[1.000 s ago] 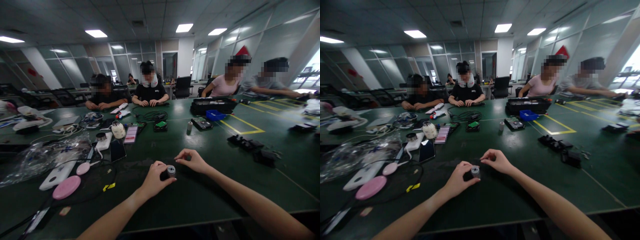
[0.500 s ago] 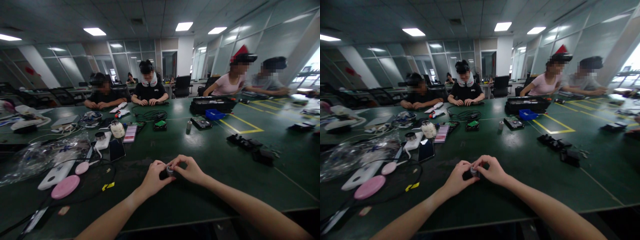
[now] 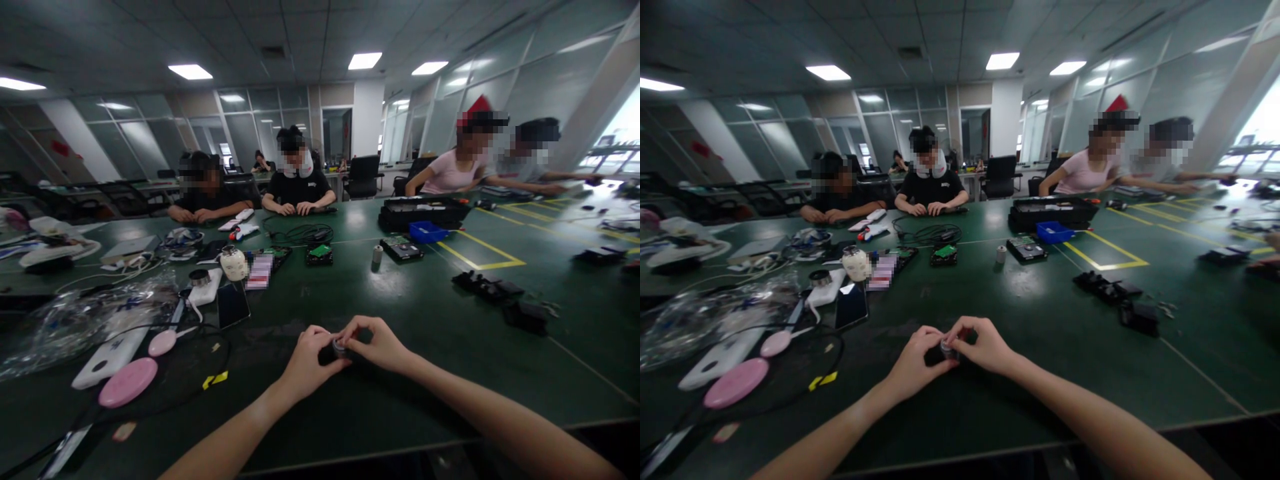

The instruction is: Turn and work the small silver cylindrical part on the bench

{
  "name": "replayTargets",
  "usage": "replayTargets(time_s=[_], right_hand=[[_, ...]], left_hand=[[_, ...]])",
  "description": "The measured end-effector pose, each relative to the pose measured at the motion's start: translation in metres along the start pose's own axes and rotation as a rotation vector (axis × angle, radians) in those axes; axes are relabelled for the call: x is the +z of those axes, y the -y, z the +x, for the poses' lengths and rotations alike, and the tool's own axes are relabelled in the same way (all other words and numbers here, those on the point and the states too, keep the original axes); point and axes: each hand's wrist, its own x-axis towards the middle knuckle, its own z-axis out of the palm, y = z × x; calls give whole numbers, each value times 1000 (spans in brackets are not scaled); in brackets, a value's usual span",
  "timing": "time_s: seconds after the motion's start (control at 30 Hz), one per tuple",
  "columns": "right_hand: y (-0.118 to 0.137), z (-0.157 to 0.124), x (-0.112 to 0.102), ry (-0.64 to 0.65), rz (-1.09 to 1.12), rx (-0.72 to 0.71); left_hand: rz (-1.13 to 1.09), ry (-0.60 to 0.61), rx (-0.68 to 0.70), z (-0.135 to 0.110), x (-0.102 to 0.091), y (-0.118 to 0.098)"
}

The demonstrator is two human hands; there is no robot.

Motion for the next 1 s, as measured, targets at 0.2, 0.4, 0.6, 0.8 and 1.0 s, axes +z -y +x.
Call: replayTargets(time_s=[0.2, 0.4, 0.6, 0.8, 1.0], right_hand=[[-4, 0, 2, -33, -33, 33], [-1, 0, 0, -62, -60, 41], [0, 0, -1, -62, -104, 24], [-1, 2, -2, -85, 7, 47], [-13, 11, -26, -101, 46, 47]], left_hand=[[-4, 2, -2, 0, 0, -1], [-10, 2, 5, 0, 1, 1], [-9, -7, 10, 0, 1, 1], [4, -7, 3, 0, 2, 3], [13, 8, 7, 0, 1, 2]])
